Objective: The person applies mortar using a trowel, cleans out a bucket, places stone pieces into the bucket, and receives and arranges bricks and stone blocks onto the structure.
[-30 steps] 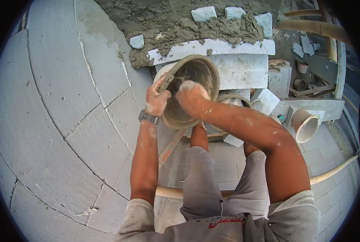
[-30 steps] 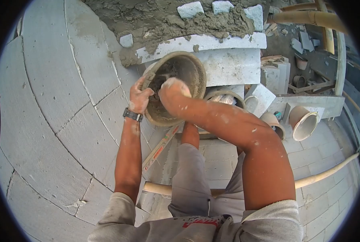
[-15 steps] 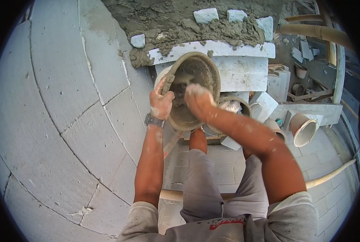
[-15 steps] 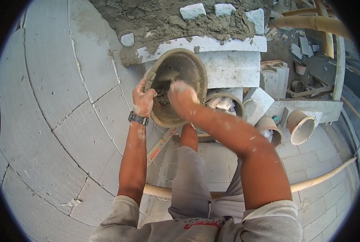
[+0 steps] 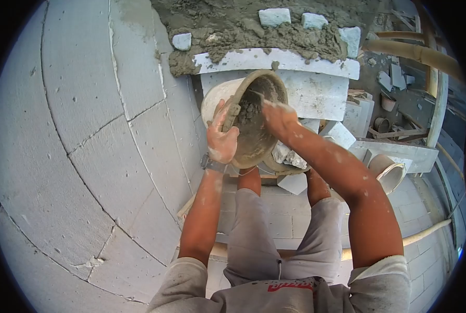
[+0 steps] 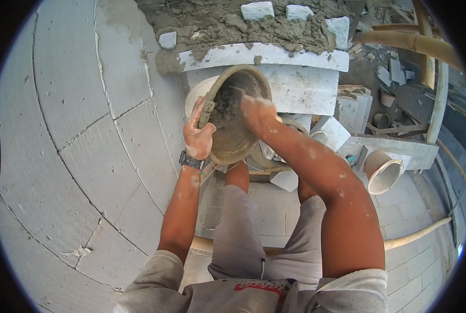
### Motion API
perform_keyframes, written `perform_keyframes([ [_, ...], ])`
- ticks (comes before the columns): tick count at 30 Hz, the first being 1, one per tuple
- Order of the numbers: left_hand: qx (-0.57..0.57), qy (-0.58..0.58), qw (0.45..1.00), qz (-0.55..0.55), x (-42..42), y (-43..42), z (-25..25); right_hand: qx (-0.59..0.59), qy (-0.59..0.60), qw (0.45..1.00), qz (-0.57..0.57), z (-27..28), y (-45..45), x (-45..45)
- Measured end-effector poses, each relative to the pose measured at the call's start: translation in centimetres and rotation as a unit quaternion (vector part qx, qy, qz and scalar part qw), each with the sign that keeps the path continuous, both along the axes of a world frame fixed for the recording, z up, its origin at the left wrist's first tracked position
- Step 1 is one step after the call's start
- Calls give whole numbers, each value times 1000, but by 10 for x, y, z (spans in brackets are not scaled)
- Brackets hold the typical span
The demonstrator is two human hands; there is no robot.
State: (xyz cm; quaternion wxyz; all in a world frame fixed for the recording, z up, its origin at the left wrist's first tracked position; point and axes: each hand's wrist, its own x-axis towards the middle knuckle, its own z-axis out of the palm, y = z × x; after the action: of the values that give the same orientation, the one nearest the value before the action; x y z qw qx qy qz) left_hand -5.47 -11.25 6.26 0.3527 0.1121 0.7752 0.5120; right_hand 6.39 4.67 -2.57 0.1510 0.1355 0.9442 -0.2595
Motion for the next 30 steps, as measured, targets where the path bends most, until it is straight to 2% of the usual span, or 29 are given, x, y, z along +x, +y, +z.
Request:
perform_keyframes([
  [3, -27, 16, 999, 8, 2, -18, 6, -158, -150, 971, -99, 16, -6, 15],
  [4, -49, 40, 997, -42, 4, -16, 17, -211, -192, 957, -55, 1, -7, 23],
  [5, -40, 34, 998, -38, 9, -19, 18, -263, -234, 936, -11, -18, -10, 33],
  [7, -21, 30, 999, -36, 9, -22, 16, -358, -300, 884, -5, -17, -10, 24],
  [9, -4, 23, 999, -34, 4, -27, 11, -438, -362, 820, -70, -6, -8, 28],
  [10, 4, 17, 999, -35, 3, -30, 9, -497, -327, 793, -130, -13, -11, 38],
  [13, 8, 18, 1000, -23, 0, -39, 5, -508, -299, 793, -153, -16, -19, 45],
  [14, 7, 15, 1000, -22, 1, -41, 5, -527, -321, 777, -123, -14, -18, 45],
  [17, 57, -40, 997, 34, 3, -41, 1, -602, -394, 662, -210, -9, -26, 43],
  [20, 51, -35, 993, 99, 4, -51, -11, -609, -347, 694, -165, 10, -42, 28],
  [21, 50, -65, 989, 124, 2, -55, -9, -615, -332, 700, -149, 15, -51, 27],
  [22, 48, -93, 983, 150, -1, -59, -8, -663, -337, 637, -201, 17, -59, 27],
  [24, 62, -119, 965, 227, -2, -58, -2, -687, -309, 621, -216, 26, -76, 22],
  [27, -16, -102, 979, 179, 0, -80, -8, -706, -265, 613, -234, 21, -99, 19],
  [30, -56, -121, 973, 188, -7, -91, -10, -701, -253, 619, -249, 22, -112, 20],
])
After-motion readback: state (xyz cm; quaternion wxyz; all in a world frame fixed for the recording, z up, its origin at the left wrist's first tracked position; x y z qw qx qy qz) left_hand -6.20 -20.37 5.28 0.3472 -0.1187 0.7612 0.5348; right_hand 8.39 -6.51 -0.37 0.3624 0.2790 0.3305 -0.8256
